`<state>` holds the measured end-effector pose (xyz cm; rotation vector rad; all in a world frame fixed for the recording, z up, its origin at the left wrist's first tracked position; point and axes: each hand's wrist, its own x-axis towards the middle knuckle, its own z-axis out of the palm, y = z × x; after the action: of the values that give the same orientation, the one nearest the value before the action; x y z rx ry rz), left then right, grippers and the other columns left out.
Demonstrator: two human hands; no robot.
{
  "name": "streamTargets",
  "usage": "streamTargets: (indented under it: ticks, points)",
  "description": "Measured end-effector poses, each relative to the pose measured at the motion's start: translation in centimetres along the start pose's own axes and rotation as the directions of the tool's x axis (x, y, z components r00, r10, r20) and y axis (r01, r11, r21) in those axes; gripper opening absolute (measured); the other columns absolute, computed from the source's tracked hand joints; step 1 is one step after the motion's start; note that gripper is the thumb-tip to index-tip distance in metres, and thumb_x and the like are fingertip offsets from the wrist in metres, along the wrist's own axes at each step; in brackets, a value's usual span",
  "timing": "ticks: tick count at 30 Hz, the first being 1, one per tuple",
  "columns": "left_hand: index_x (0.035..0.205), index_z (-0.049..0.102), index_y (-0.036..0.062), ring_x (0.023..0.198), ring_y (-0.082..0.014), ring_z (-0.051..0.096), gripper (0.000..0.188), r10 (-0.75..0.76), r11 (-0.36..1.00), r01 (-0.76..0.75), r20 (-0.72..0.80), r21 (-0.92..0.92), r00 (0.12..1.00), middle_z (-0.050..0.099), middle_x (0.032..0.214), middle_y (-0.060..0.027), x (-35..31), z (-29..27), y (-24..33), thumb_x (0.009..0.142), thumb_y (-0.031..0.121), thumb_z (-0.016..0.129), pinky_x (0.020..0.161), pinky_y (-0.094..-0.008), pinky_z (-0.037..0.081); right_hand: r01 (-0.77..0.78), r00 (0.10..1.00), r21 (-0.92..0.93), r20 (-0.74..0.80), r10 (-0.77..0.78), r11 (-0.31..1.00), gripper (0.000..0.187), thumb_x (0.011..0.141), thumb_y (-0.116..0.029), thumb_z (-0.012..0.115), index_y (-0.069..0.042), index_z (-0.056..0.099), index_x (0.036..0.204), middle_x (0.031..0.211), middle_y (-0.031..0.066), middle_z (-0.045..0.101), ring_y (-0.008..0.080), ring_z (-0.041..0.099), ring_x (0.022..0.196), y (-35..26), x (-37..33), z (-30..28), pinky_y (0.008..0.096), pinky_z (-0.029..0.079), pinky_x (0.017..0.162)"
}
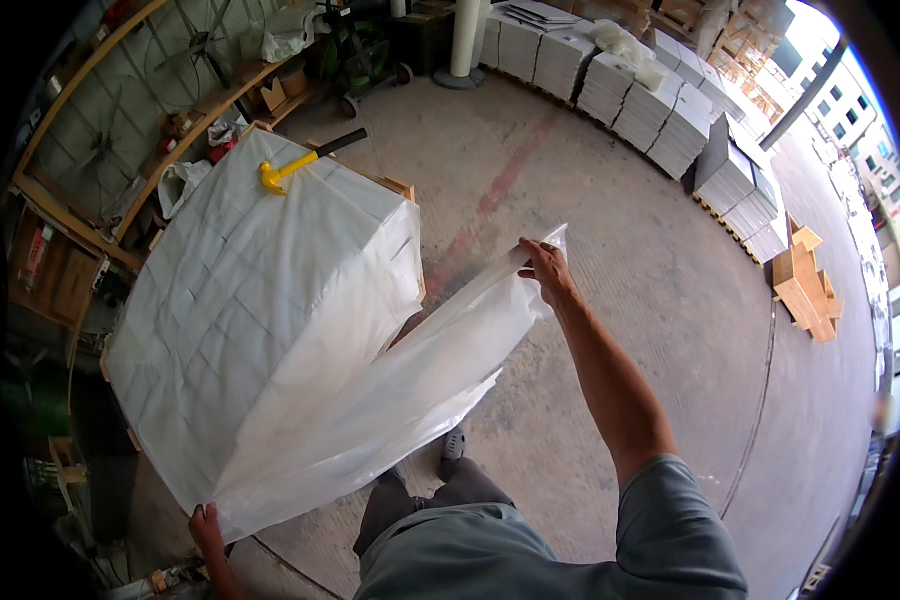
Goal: The person wraps a stack of white rectangular items on a wooden pallet with a large plastic sheet, then secures the sheet using a tape dispenser. The person also retrieves a wooden frame from a nearby stack and places it on the wrapped pallet.
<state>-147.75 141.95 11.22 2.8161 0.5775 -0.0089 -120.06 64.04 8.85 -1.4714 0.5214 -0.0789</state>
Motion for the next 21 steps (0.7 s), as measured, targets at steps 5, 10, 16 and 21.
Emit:
streamTargets:
  ticks: [5,10,16,21]
  points:
    - [0.076,0.055,-0.0071,0.058,-0.0300,0.050,0.041,-0.147,0.964,0.125,-0.080,-0.233,0.986,0.056,0.065,-0.0183,1.2,3.1,-9.7,0.088,0.032,0.054,0.057,-0.0429,0.039,0.016,0.997,0.035,0.081,-0.019,0.999,0.037,0.085,-0.035,0.057,-0.002,0.062,0.102,0.094,0.0079,0.066,0.0189,0.061,0.086,-1.8,3.6,9.5,0.0344,0.047,0.075]
    - [0.080,0.059,-0.0077,0.064,-0.0355,0.055,0.046,-0.197,0.976,0.185,-0.105,-0.116,0.975,0.060,0.072,-0.0227,-1.1,3.0,-9.9,0.090,0.036,0.051,0.062,-0.0455,0.042,0.051,0.986,-0.009,0.162,-0.049,0.999,0.038,0.085,-0.035,0.057,-0.001,0.063,0.101,0.095,0.0084,0.066,0.0193,0.061,0.086,-3.0,4.3,14.8,0.0350,0.046,0.075]
    - [0.082,0.061,-0.0059,0.073,-0.0419,0.059,0.048,-0.127,0.984,0.148,-0.198,0.096,0.972,0.062,0.077,-0.0252,-1.4,3.3,-10.4,0.092,0.040,0.048,0.065,-0.0485,0.044,0.075,0.979,-0.079,0.197,-0.059,0.994,0.037,0.086,-0.035,0.057,-0.002,0.064,0.103,0.097,0.0085,0.066,0.0190,0.060,0.088,-1.9,5.7,19.0,0.0332,0.047,0.075]
    - [0.081,0.061,-0.0047,0.071,-0.0422,0.059,0.048,-0.205,0.974,0.221,-0.239,0.043,0.949,0.062,0.076,-0.0247,1.3,2.0,-12.3,0.093,0.040,0.048,0.063,-0.0484,0.044,0.132,0.967,-0.127,0.234,-0.099,0.983,0.038,0.087,-0.036,0.056,-0.003,0.065,0.105,0.098,0.0092,0.066,0.0199,0.060,0.088,-3.3,6.2,24.2,0.0337,0.048,0.076]
